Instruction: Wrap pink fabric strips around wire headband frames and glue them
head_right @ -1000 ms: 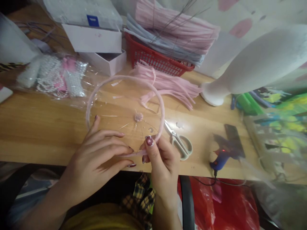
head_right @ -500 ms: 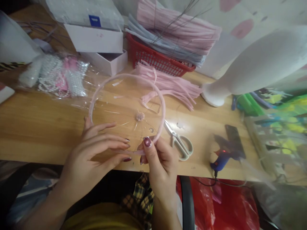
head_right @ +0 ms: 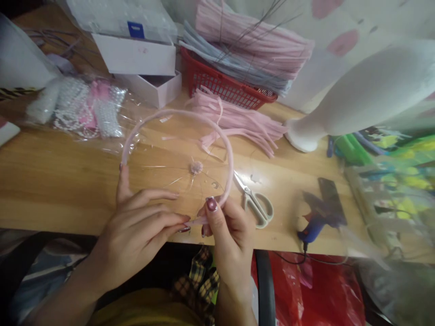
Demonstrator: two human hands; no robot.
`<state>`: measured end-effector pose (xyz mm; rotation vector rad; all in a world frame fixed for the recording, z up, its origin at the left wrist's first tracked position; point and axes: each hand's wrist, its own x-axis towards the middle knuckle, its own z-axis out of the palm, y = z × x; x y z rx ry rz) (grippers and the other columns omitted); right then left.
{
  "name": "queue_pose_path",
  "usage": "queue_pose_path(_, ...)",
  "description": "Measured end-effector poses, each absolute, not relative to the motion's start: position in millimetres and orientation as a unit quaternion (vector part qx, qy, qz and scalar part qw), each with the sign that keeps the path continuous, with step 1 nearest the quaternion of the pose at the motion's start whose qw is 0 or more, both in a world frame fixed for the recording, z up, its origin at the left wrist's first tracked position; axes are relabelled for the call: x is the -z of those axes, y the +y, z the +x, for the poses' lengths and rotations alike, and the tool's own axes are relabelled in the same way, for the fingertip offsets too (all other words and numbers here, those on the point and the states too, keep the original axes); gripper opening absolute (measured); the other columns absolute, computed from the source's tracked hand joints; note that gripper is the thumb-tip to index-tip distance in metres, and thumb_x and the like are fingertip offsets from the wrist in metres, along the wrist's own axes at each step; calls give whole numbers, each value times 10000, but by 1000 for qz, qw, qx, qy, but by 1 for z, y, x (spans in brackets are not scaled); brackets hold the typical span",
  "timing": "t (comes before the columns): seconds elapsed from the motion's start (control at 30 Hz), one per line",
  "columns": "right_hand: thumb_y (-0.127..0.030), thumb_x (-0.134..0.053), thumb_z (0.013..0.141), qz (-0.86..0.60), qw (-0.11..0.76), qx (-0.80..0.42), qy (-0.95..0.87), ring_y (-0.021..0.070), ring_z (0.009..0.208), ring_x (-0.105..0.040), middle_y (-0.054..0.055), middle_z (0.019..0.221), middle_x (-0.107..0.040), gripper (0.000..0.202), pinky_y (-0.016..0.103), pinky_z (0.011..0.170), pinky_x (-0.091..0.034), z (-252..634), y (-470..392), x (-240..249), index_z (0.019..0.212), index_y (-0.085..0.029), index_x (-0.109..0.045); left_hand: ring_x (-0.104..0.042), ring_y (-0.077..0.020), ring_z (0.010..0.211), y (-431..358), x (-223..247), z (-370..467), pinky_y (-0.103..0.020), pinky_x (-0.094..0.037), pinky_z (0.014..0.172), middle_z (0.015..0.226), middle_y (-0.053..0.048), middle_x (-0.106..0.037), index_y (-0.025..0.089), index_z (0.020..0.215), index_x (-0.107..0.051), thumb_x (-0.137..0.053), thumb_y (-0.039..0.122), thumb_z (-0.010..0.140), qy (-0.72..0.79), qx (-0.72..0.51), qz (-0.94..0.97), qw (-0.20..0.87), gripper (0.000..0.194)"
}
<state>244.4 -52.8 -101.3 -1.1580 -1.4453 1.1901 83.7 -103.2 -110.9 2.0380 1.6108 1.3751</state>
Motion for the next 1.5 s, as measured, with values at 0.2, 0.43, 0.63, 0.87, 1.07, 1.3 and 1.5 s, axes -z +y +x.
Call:
queue_pose_path(0.2, -315, -615, 992, -456, 449, -490, -592, 83, 508, -482, -43, 574, -530, 287, 209, 468, -382, 245, -49, 103, 730, -212, -673, -735, -152, 829, -101, 116, 77, -610, -42, 1279, 824, 43, -786, 178, 1071, -688, -685, 193, 940, 522, -466, 712, 59, 131)
queue_pose_path(0.43, -356, -680, 939, -455, 459, -504, -573, 85, 480, -543, -35, 564, -625, 168, 201, 471, -458, 244, -40, 99, 916, -228, -787, -680, -103, 681, -92, 121, 78, -515, -316, 1195, 831, 39, -773, 204, 1117, -690, -644, 33, 917, 522, -485, 701, 29, 267)
queue_pose_path(0.63, -377, -697, 912, -525, 491, -376, -584, 139, 594, -636, 4, 642, -700, 183, 269, 596, -534, 277, -29, 102, 873, -220, -781, -619, -121, 643, -80, 115, 80, -438, -379, 1052, 747, 44, -727, 202, 1071, -701, -628, 34, 919, 520, -486, 702, -17, 239)
queue_pose_path(0.87, -336, -543, 863, -634, 223, -163, -722, 290, 925, -675, 116, 1037, -734, 263, 439, 821, -517, 346, -4, 136, 1040, -207, -688, -616, -115, 604, -69, 109, 81, -386, -393, 918, 727, 58, -740, 202, 1021, -678, -605, 119, 977, 511, -500, 697, -54, 119)
queue_pose_path(1.07, -352, -550, 790, -635, 160, -133, -744, 314, 850, -657, 139, 922, -704, 292, 437, 776, -495, 360, 11, 145, 1008, -179, -637, -620, -120, 607, -62, 100, 76, -334, -470, 761, 711, 25, -719, 154, 995, -702, -661, 97, 936, 502, -533, 674, -99, 91)
queue_pose_path(1.3, -372, -625, 795, -617, 120, -133, -767, 254, 671, -637, 63, 694, -673, 151, 337, 627, -444, 372, 19, 123, 733, -237, -597, -615, -79, 611, -66, 92, 70, -205, -491, 595, 743, -1, -724, 117, 986, -710, -653, 66, 928, 511, -571, 634, -100, 96)
queue_pose_path(1.5, -631, -609, 875, -518, 274, -450, -674, 184, 629, -589, 37, 746, -626, 402, 294, 579, -489, 359, -29, 104, 908, -230, -599, -611, -90, 602, -73, 95, 75, -228, -505, 614, 700, -2, -709, 97, 1003, -707, -673, 17, 895, 498, -609, 602, -137, 139)
